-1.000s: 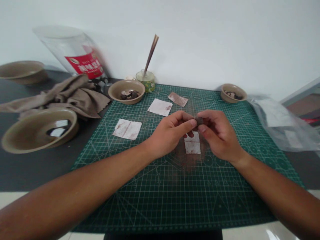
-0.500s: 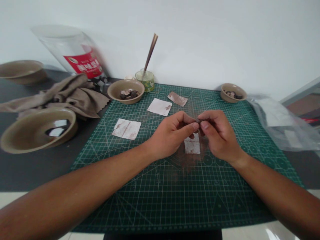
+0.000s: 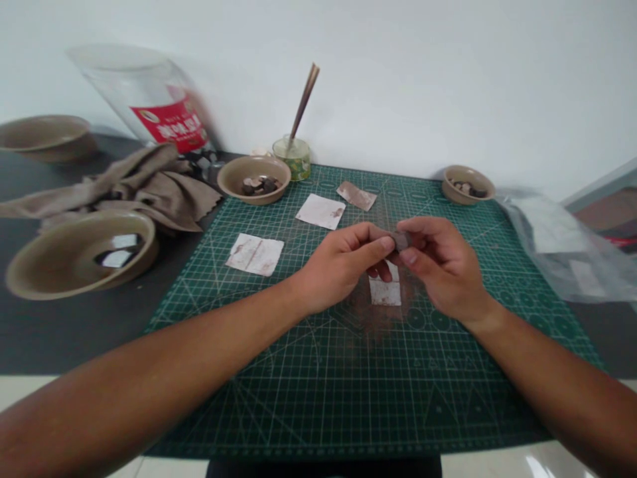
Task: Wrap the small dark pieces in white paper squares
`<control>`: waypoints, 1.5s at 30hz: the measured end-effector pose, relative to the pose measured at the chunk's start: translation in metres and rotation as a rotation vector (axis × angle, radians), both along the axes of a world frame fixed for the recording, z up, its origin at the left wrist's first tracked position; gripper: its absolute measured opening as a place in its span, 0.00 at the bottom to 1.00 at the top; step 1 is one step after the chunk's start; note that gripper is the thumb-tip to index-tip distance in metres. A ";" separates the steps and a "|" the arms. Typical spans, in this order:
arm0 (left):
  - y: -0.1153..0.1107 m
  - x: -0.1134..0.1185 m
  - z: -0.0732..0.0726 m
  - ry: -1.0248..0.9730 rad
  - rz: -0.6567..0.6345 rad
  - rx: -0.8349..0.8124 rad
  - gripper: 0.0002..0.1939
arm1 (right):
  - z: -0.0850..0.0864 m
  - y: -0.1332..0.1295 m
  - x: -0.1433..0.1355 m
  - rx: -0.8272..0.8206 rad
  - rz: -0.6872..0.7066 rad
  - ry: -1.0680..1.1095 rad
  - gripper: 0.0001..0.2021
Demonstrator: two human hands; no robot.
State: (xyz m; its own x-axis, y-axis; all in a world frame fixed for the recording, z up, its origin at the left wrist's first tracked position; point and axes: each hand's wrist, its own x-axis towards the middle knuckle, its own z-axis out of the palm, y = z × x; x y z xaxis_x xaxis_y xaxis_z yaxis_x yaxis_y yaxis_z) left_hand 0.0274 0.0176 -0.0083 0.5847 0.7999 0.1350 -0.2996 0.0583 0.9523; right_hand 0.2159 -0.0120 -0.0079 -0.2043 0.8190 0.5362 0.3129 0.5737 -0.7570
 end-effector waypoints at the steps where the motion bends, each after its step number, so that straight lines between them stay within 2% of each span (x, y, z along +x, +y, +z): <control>1: 0.000 0.000 0.001 0.014 -0.010 0.014 0.13 | 0.001 0.000 0.000 0.022 -0.014 -0.023 0.13; 3: 0.000 -0.001 0.003 0.076 -0.015 0.083 0.13 | 0.003 0.001 0.000 0.089 -0.022 -0.059 0.11; 5: 0.000 -0.004 0.005 0.234 0.025 0.248 0.13 | 0.006 0.002 0.004 0.130 -0.020 -0.086 0.11; 9: 0.003 -0.011 0.010 0.628 0.164 0.791 0.09 | 0.017 0.002 0.017 0.087 0.000 -0.251 0.14; 11: 0.005 -0.015 0.009 0.741 0.148 0.970 0.13 | 0.024 0.003 0.022 0.069 0.064 -0.400 0.12; 13: 0.006 -0.018 0.007 0.825 0.108 1.049 0.16 | 0.029 0.004 0.024 0.069 0.145 -0.538 0.09; 17: 0.006 -0.020 0.001 0.929 0.052 1.096 0.20 | 0.025 0.004 0.019 0.059 0.213 -0.723 0.10; 22: 0.003 -0.021 -0.001 1.040 0.003 1.097 0.19 | 0.013 0.005 0.013 -0.001 0.264 -0.902 0.03; 24: 0.002 -0.021 0.000 1.075 0.002 1.101 0.19 | 0.012 0.006 0.013 0.005 0.272 -0.931 0.04; 38: -0.006 -0.021 0.005 1.203 0.047 1.099 0.17 | 0.012 0.007 0.017 -0.010 0.324 -0.827 0.06; 45: -0.005 -0.022 0.006 1.209 0.010 1.072 0.18 | 0.011 0.009 0.017 -0.046 0.320 -0.790 0.06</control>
State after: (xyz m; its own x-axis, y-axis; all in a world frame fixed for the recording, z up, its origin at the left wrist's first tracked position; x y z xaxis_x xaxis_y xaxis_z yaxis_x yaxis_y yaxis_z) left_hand 0.0057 0.0124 -0.0026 0.7540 0.6502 0.0936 0.6214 -0.7522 0.2192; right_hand 0.2329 -0.0028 0.0030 -0.7299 0.6753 0.1061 0.5869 0.6986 -0.4093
